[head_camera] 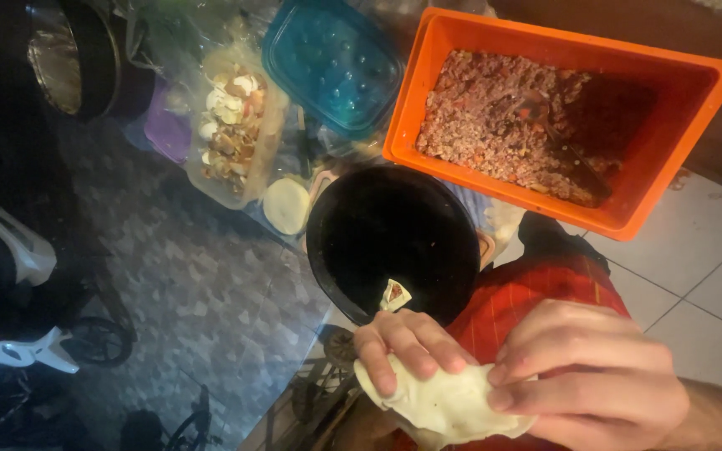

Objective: The person scoops a meat mixture from an orange container onto a tortilla using a spoon. They then fold the tortilla into a taco shape by hand and place it into a black bowl.

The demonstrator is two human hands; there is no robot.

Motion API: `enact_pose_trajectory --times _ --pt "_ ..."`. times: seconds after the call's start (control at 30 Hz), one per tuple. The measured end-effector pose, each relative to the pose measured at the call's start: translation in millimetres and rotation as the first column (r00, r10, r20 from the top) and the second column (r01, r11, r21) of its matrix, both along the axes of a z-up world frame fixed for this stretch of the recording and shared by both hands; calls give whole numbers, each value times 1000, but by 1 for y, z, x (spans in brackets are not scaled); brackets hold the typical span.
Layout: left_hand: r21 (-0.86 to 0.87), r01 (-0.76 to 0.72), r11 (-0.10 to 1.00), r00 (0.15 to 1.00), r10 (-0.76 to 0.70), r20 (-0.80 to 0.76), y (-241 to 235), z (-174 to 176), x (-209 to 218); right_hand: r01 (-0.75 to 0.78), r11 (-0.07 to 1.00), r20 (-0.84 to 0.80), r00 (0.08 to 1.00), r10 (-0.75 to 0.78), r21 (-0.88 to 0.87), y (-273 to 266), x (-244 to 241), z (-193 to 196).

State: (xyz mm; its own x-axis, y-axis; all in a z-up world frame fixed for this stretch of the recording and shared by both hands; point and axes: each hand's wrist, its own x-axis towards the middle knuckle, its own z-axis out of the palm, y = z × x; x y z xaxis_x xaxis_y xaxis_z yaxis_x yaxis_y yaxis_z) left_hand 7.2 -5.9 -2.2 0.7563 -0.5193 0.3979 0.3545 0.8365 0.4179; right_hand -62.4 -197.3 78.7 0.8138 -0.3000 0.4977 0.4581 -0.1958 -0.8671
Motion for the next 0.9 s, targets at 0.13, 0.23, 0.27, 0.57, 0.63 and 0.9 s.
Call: enact_pose_trajectory --times 0.13,0.23,0.27,0.57,0.63,0.9 --pt "21 -8 1000 1000 8 4 -1 0 0 3 1000 -18 1000 -3 13 0 0 2" --pt "-7 53 999 999 -53 12 0 -1 4 32 999 -28 999 -32 -5 2 -3 3" --pt "-7 53 999 999 -53 11 -2 0 3 32 999 -28 999 -32 -5 2 -3 2" --pt "-2 65 998 997 -64 33 -4 -2 6 60 998 -9 998 -61 -18 2 -2 -5" --pt "14 -10 1000 1000 10 -16 -4 -4 2 4 999 -27 1000 -5 -45 -1 -2 -7" --pt "27 47 999 999 -47 -20 0 -3 9 -1 998 -77 997 -4 -58 0 -4 -12"
